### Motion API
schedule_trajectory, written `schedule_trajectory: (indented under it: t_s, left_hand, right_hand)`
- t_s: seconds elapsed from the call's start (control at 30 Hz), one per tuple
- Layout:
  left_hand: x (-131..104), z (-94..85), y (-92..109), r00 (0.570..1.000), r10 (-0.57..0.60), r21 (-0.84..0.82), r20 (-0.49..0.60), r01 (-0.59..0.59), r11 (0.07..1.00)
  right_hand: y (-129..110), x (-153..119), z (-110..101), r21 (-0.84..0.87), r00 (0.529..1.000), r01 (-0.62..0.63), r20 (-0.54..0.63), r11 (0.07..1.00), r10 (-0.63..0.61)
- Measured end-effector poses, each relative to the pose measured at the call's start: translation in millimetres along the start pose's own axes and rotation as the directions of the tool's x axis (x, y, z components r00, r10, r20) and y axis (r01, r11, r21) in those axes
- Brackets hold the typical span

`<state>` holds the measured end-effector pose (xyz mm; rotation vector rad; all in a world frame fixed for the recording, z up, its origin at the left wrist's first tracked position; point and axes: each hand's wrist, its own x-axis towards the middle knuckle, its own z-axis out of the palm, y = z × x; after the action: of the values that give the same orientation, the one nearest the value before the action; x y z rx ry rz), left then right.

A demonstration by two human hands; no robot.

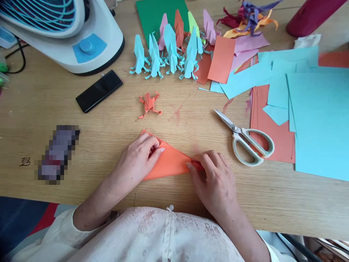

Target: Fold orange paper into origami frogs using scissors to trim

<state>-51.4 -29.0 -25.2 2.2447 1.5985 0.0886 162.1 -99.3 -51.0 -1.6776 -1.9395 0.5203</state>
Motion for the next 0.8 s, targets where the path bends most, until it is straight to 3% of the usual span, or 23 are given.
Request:
schedule_trajectory:
  t_s: [0.17,0.3,0.43,0.8]
  left_hand:
    - [1.0,-1.2,0.8,1.000,-0.001,0.029,0.007,0.001,1.000]
    - [1.8,-2.3,2.2,1.000,-0.010,0.066,0.024,0.009,0.998]
    - [2.3,-2.7,3.1,0.999,-0.020,0.075,0.028,0.018,0.997]
    - [-4.8,-2.2,3.3,1.000,0.017,0.094,-0.010,-0.016,0.995]
  right_hand:
    - [4.0,-10.7,-5.2,0.019,0.996,0.076,-0.052,0.997,-0.075]
    - [7.0,-22.4,-11.4,-0.137,0.964,0.234,-0.093,0.963,-0.247]
    - [8.6,-28.3,-15.7,-0.215,0.939,0.326,-0.037,0.921,-0.341]
    - [16.7,-45.8,-15.6,-0.136,0.922,0.382,0.126,0.914,-0.367]
